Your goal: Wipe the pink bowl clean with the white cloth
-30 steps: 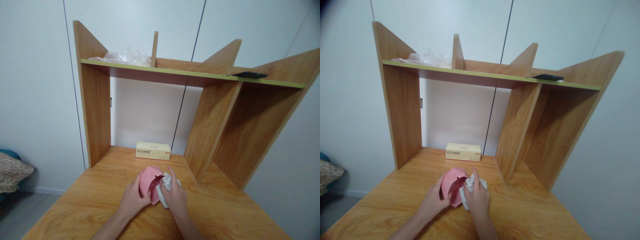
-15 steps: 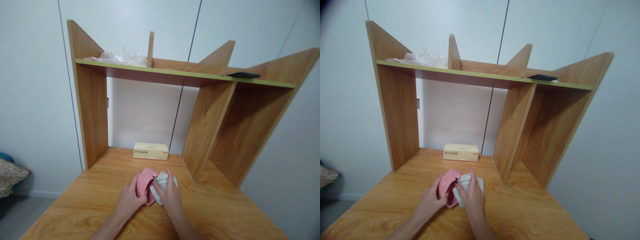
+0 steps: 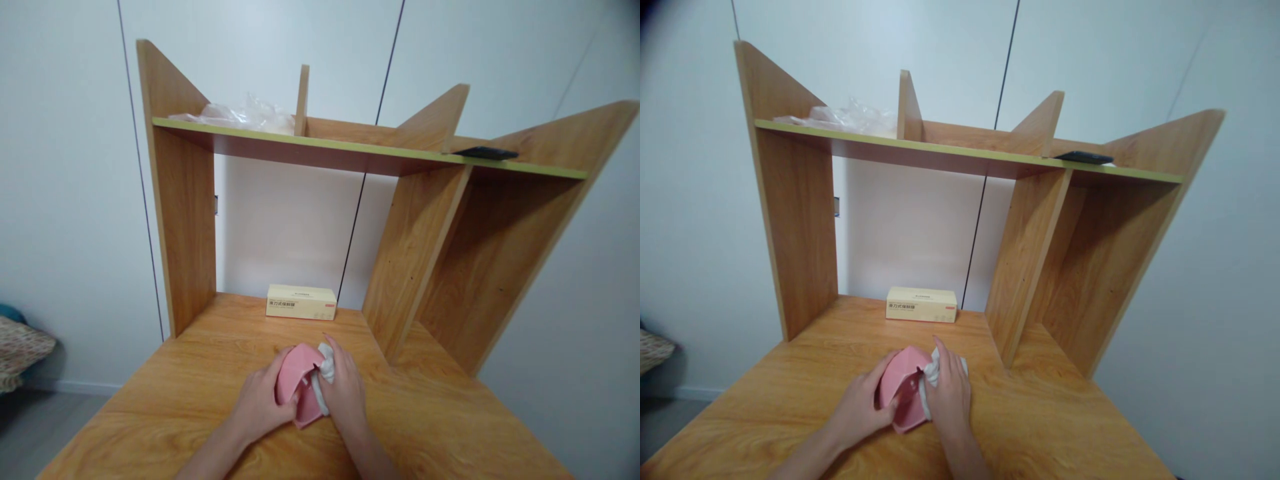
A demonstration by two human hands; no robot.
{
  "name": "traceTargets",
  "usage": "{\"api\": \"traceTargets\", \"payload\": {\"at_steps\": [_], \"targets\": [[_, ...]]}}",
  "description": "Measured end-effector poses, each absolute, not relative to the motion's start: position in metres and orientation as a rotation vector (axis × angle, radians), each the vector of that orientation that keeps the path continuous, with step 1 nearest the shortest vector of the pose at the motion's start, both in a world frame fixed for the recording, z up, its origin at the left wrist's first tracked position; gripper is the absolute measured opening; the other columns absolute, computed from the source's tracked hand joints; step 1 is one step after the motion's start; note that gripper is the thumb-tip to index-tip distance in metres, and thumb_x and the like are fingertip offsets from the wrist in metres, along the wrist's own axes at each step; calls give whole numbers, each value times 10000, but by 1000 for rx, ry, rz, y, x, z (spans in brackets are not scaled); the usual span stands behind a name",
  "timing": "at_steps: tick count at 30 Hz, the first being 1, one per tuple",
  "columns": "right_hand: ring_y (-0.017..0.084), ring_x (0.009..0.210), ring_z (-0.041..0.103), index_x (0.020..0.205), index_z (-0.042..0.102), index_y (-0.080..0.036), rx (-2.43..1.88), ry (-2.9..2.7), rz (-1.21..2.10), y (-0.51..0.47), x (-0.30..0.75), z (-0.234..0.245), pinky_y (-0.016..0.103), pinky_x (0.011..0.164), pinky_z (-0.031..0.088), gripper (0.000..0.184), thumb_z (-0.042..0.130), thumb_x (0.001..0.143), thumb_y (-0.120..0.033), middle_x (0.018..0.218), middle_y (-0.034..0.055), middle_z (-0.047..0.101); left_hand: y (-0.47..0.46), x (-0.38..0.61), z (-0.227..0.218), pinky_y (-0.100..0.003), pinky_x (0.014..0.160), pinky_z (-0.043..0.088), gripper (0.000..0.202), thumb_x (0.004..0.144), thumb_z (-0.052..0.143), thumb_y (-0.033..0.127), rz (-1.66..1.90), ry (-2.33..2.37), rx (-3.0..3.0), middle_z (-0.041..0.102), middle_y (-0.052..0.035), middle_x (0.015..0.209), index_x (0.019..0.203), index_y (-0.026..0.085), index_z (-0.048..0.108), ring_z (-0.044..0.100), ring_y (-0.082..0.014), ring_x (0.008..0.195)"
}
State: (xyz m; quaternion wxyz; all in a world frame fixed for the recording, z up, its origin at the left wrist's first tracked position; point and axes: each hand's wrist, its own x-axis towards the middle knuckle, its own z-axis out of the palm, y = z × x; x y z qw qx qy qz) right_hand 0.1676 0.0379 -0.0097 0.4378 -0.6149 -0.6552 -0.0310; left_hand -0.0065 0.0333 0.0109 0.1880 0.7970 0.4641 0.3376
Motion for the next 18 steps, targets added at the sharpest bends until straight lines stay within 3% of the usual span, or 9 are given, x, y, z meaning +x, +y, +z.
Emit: {"api": "traceTargets", "payload": {"at_steps": [6, 10, 15, 18], "targets": [[228, 875, 599, 1320, 317, -193, -1733, -1518, 131, 38, 166, -7, 298, 712, 439, 611, 489, 737, -256, 986, 89, 642, 32, -6, 9, -369, 806, 448, 680, 685, 543, 355, 910, 1330, 2260, 623, -82, 1068, 1318, 215, 339, 600, -269, 893], [218, 820, 625, 1303, 364, -194, -1708, -1459, 322, 39, 166, -10, 269, 675, 440, 536, 438, 779, -275, 918, 91, 666, 35, -7, 6, -389, 821, 438, 719, 709, 559, 425, 952, 1298, 2162, 608, -90, 1084, 1343, 229, 282, 589, -275, 922], [220, 944, 594, 1296, 374, -141, -1530, -1279, 389, 47, 169, -21, 288, 761, 454, 568, 416, 785, -386, 1047, 126, 626, 37, -2, -4, -416, 956, 349, 1043, 614, 690, 446, 1092, 1068, 2020, 374, -153, 1338, 1391, 183, 46, 423, -290, 1168], [209, 957, 590, 1274, 403, -127, -1420, -1212, 454, 52, 167, -26, 271, 779, 457, 598, 444, 762, -434, 1063, 125, 621, 37, 1, -8, -399, 999, 306, 1005, 644, 689, 361, 1127, 949, 1983, 313, -157, 1374, 1387, 176, 39, 370, -267, 1214]]}}
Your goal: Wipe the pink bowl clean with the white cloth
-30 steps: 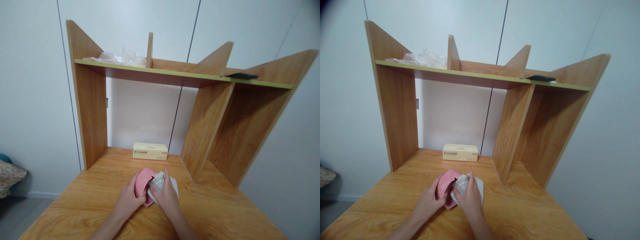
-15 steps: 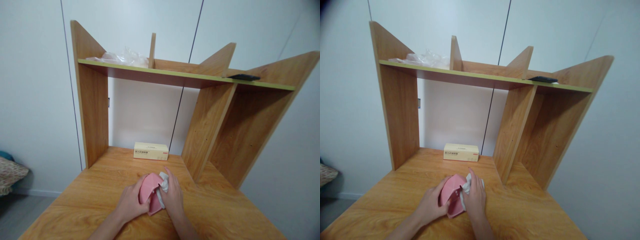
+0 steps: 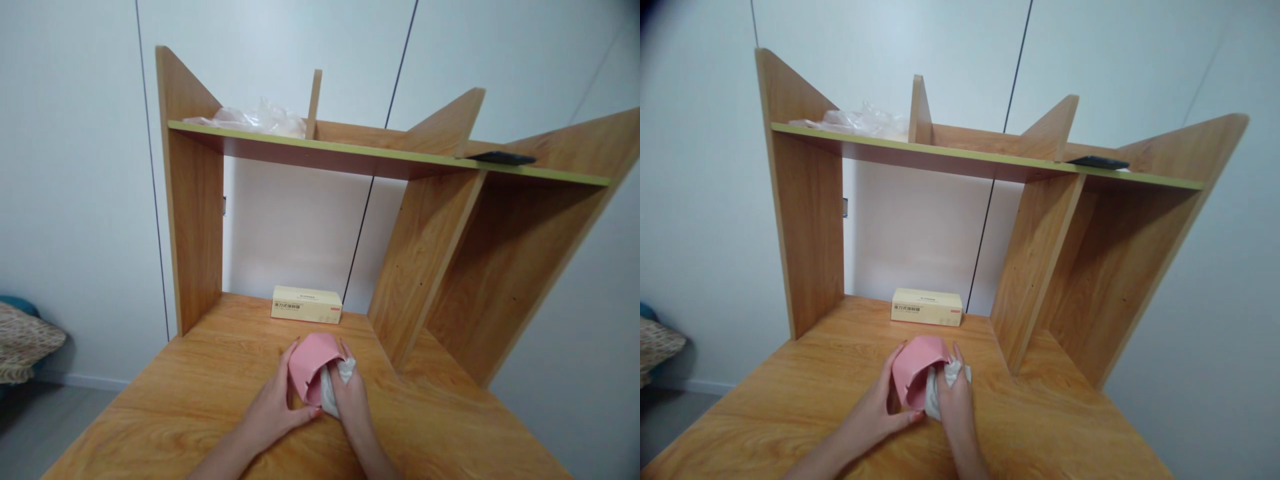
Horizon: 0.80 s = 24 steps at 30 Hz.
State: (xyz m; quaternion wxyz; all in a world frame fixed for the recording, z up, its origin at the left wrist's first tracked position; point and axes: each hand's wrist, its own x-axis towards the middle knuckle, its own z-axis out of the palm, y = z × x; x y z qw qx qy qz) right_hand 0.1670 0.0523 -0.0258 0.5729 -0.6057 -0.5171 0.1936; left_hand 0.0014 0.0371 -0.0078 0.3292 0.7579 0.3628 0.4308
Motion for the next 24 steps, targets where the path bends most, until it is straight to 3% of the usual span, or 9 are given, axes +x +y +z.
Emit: {"api": "traceTargets", "payload": {"at_steps": [6, 10, 16, 20, 24], "targets": [[222, 849, 619, 1274, 397, -145, -1510, -1267, 413, 51, 161, -19, 282, 688, 473, 649, 530, 705, -428, 983, 106, 645, 38, -2, -1, -336, 939, 380, 874, 678, 628, 275, 1195, 1022, 2030, 428, -133, 1297, 1375, 177, 108, 476, -235, 1116], [223, 738, 632, 1294, 369, -199, -1731, -1396, 293, 40, 165, -5, 281, 605, 453, 579, 476, 758, -390, 858, 74, 667, 39, -5, 2, -310, 867, 435, 833, 642, 628, 264, 1173, 1108, 2068, 512, -92, 1228, 1355, 208, 201, 548, -234, 1015], [254, 758, 637, 1340, 281, -190, -1964, -1509, 80, 33, 164, 4, 300, 619, 433, 628, 472, 771, -376, 845, 91, 679, 36, -5, 6, -299, 843, 451, 804, 621, 619, 259, 1151, 1142, 2064, 541, -84, 1197, 1334, 205, 252, 565, -228, 989], [265, 781, 638, 1326, 305, -176, -2006, -1541, 249, 35, 156, 1, 311, 634, 438, 635, 460, 765, -430, 836, 102, 679, 37, -7, 7, -315, 926, 399, 623, 640, 581, 246, 1225, 1177, 2037, 529, -79, 1216, 1236, 191, 409, 512, -234, 1080], [216, 848, 629, 1300, 347, -165, -1746, -1498, 412, 38, 154, -8, 277, 700, 447, 537, 408, 792, -330, 921, 100, 668, 40, -9, 7, -327, 948, 381, 552, 682, 544, 247, 1237, 1170, 2009, 520, -82, 1226, 1217, 178, 429, 502, -230, 1092]]}}
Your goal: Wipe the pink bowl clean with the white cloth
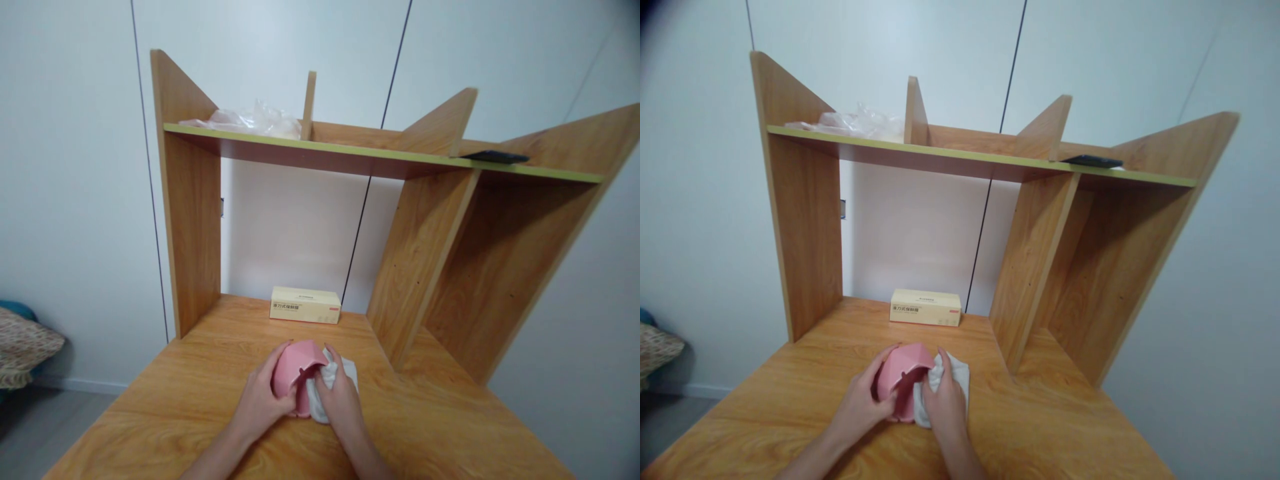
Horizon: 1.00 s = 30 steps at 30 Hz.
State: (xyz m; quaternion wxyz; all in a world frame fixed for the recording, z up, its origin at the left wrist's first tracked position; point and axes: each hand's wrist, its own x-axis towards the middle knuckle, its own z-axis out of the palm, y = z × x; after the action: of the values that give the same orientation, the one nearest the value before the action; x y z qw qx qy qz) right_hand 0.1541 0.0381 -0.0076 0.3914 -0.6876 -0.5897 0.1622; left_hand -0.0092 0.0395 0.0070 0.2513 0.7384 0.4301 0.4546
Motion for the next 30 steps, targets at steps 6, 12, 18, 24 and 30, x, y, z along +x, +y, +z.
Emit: {"api": "traceTargets", "payload": {"at_steps": [6, 12, 18, 24, 30], "targets": [[198, 927, 593, 1251, 415, -131, -1486, -1318, 427, 42, 160, -19, 282, 797, 445, 511, 415, 761, -275, 1044, 114, 618, 42, -5, -2, -375, 963, 357, 748, 730, 579, 364, 1227, 1037, 1930, 444, -126, 1278, 1347, 179, 198, 454, -246, 1141], [195, 921, 593, 1266, 383, -92, -1429, -1282, 447, 45, 158, -17, 261, 755, 460, 550, 419, 760, -304, 1022, 124, 619, 40, 2, -8, -366, 958, 358, 859, 730, 608, 357, 1184, 867, 1903, 428, -176, 1274, 1359, 133, 67, 458, -238, 1133], [235, 704, 630, 1295, 370, -205, -1783, -1371, 220, 38, 165, -3, 291, 588, 438, 596, 502, 732, -351, 807, 67, 668, 36, -4, 3, -333, 908, 406, 740, 677, 608, 313, 1111, 1126, 2004, 517, -105, 1214, 1321, 185, 268, 513, -246, 1061], [253, 770, 631, 1313, 336, -203, -1891, -1501, 113, 34, 167, 0, 300, 631, 423, 622, 515, 726, -304, 868, 82, 674, 33, -6, 3, -340, 867, 426, 707, 667, 591, 324, 1051, 1183, 2069, 570, -88, 1150, 1312, 197, 330, 563, -248, 961], [231, 838, 623, 1292, 378, -179, -1711, -1473, 308, 39, 168, -10, 295, 699, 443, 573, 474, 734, -263, 937, 99, 664, 38, -8, 3, -342, 910, 394, 674, 713, 577, 345, 1083, 1145, 2016, 537, -100, 1183, 1316, 187, 321, 533, -237, 1017]]}}
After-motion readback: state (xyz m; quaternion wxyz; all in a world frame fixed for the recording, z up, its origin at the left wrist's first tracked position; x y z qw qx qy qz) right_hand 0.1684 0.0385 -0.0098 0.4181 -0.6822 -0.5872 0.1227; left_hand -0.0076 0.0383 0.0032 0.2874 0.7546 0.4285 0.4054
